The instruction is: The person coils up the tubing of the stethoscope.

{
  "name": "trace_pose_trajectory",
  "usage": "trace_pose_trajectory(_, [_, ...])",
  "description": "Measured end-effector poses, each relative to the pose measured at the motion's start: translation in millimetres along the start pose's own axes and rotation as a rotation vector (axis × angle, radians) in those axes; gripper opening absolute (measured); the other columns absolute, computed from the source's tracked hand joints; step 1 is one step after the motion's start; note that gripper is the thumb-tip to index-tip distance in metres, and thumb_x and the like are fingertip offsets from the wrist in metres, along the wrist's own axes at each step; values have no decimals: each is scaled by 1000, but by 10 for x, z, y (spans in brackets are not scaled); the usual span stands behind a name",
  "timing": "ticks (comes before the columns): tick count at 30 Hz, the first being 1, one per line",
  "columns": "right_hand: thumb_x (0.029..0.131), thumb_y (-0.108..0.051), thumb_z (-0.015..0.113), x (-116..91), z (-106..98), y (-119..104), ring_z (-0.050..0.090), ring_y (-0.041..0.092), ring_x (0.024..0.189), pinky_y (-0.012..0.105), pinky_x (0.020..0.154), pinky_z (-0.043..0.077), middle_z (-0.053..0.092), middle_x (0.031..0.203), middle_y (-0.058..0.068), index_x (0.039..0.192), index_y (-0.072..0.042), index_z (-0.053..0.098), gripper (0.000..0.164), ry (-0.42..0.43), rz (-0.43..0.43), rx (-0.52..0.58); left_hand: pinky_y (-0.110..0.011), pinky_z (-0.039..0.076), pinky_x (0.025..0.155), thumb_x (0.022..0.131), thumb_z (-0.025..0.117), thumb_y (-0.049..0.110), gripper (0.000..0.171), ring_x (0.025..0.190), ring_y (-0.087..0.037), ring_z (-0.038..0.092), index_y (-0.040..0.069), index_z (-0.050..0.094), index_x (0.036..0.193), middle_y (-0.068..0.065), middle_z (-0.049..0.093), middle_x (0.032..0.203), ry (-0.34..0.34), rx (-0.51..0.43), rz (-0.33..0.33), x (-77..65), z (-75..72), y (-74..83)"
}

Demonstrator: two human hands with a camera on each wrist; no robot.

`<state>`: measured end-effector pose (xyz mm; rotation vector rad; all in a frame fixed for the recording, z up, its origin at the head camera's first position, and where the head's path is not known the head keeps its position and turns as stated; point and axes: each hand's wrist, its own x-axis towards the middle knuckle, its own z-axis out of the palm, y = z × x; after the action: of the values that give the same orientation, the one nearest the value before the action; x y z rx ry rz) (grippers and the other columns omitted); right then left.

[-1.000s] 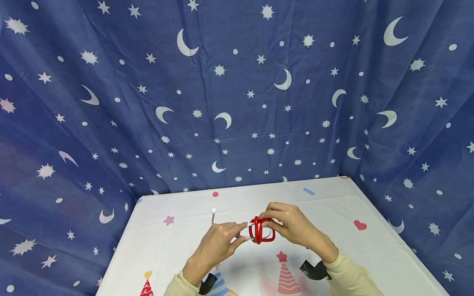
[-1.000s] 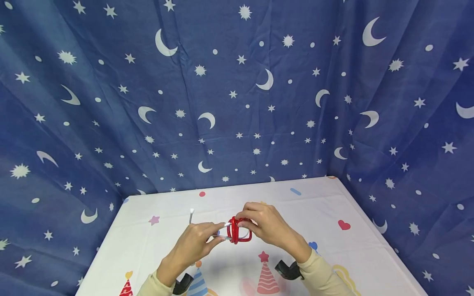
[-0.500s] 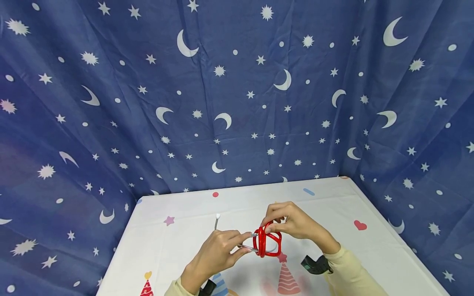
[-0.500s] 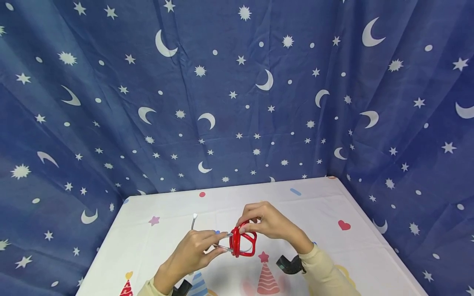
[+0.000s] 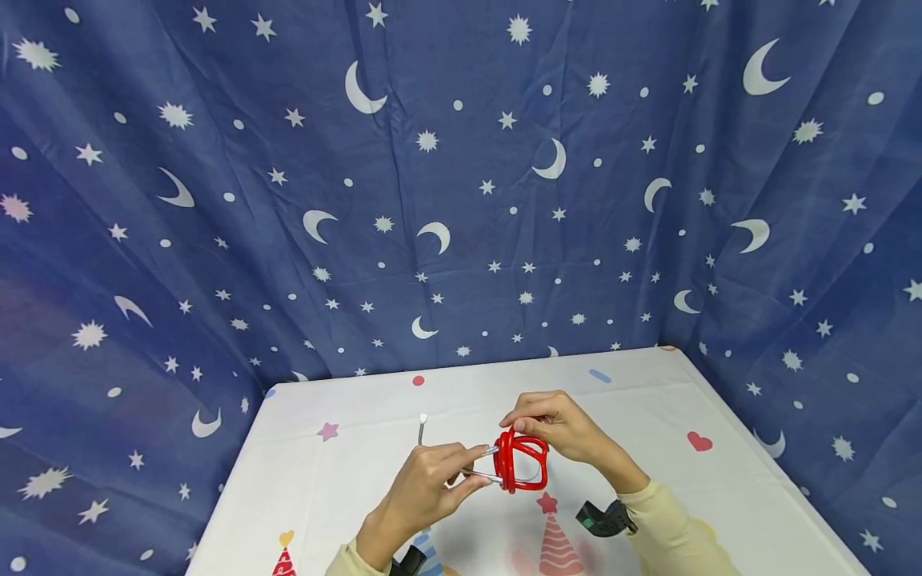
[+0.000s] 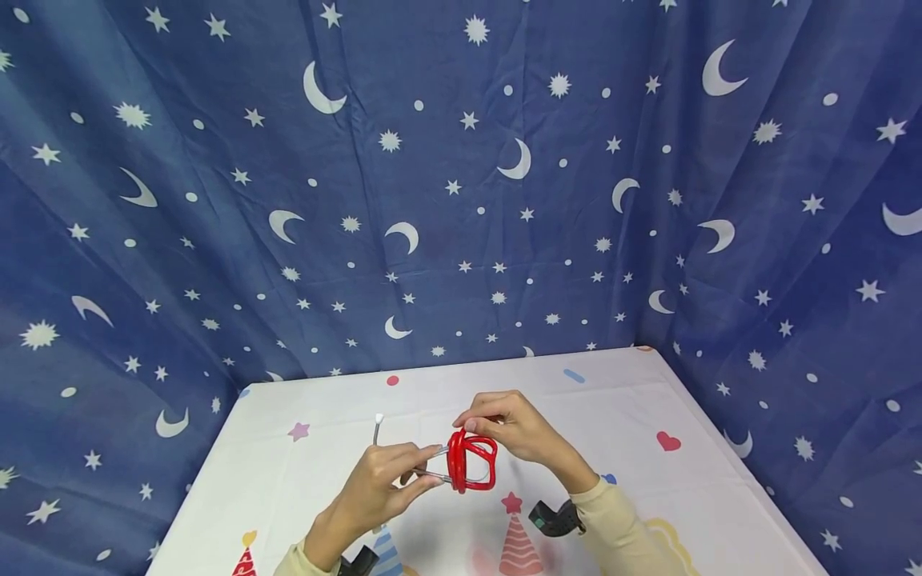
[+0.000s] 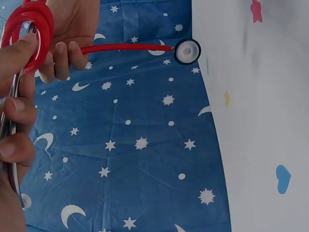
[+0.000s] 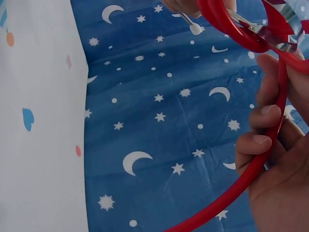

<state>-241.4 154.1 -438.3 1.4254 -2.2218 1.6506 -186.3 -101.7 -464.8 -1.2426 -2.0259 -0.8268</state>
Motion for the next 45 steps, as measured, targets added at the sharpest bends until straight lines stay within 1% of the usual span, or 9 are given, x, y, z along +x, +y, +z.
trace_pose_trajectory(7, [92, 2, 62, -12, 40, 23, 55, 8, 68, 25, 49, 52, 67, 84, 7, 103, -3, 74, 17, 60, 40, -32, -2, 36, 55, 84, 78, 24, 34, 55, 0, 47, 4, 72, 112, 6, 66, 71, 22, -87, -62, -17, -3, -5])
trace_pose_trajectory(19, [95, 1, 59, -50, 224, 91, 59, 7, 80, 27, 60, 56, 70, 91, 11, 110, 0, 72, 20, 179, 93, 3, -2, 35, 55, 73, 83, 7, 39, 54, -5, 47, 1, 70, 110, 2, 59, 69, 149, -179, -109, -15, 20, -11])
trace_pose_trajectory(22, [93, 2, 60, -64, 269, 116, 53, 6, 78, 23, 61, 52, 65, 82, 8, 102, -1, 72, 16, 213, 107, -43, -4, 35, 53, 70, 84, 2, 40, 54, -7, 47, -1, 70, 108, 0, 59, 69, 192, -202, -150, -31, 42, -34])
trace_pose_trajectory(26, [93, 6, 57, -56, 319, 77, 43, 4, 65, 21, 50, 42, 51, 69, 7, 83, -5, 66, 18, 238, 113, -65, -13, 37, 46, 67, 84, -4, 39, 53, -9, 46, -5, 70, 104, -3, 59, 67, 239, -202, -199, -33, 60, -51])
trace_pose_trajectory(28, [94, 7, 56, -40, 336, 1, 42, 2, 61, 20, 48, 41, 49, 67, 8, 80, -5, 64, 20, 246, 124, -59, -15, 37, 45, 67, 83, -5, 39, 53, -8, 46, -6, 70, 104, -4, 59, 66, 252, -191, -221, -34, 65, -53])
trace_pose_trajectory(32, [95, 2, 58, -17, 360, -162, 41, 0, 58, 18, 47, 41, 51, 68, 10, 96, 2, 69, 11, 257, 187, -51, -9, 37, 48, 69, 83, -4, 38, 54, -5, 46, -6, 70, 104, -3, 59, 66, 271, -167, -264, -55, 83, -71])
trace_pose_trajectory(36, [96, -1, 58, -31, 391, -208, 43, 1, 58, 17, 48, 42, 56, 73, 16, 113, 8, 67, 21, 262, 245, -61, -8, 37, 50, 69, 83, -4, 37, 55, -5, 47, -7, 70, 104, -4, 60, 66, 294, -149, -294, -64, 101, -89])
trace_pose_trajectory(39, [96, 0, 58, -52, 420, -198, 44, 2, 59, 18, 49, 43, 58, 74, 18, 114, 10, 66, 23, 268, 263, -78, -9, 38, 50, 70, 83, -2, 38, 56, -4, 47, -5, 71, 105, -2, 61, 67, 313, -133, -328, -71, 107, -100])
trace_pose_trajectory(45, [97, -2, 57, -71, 490, -171, 45, 3, 57, 19, 49, 43, 57, 71, 6, 114, 8, 66, 21, 258, 260, -93, -9, 39, 50, 77, 82, 7, 35, 58, 0, 48, 0, 72, 109, 2, 63, 69, 320, -122, -420, -80, 107, -116])
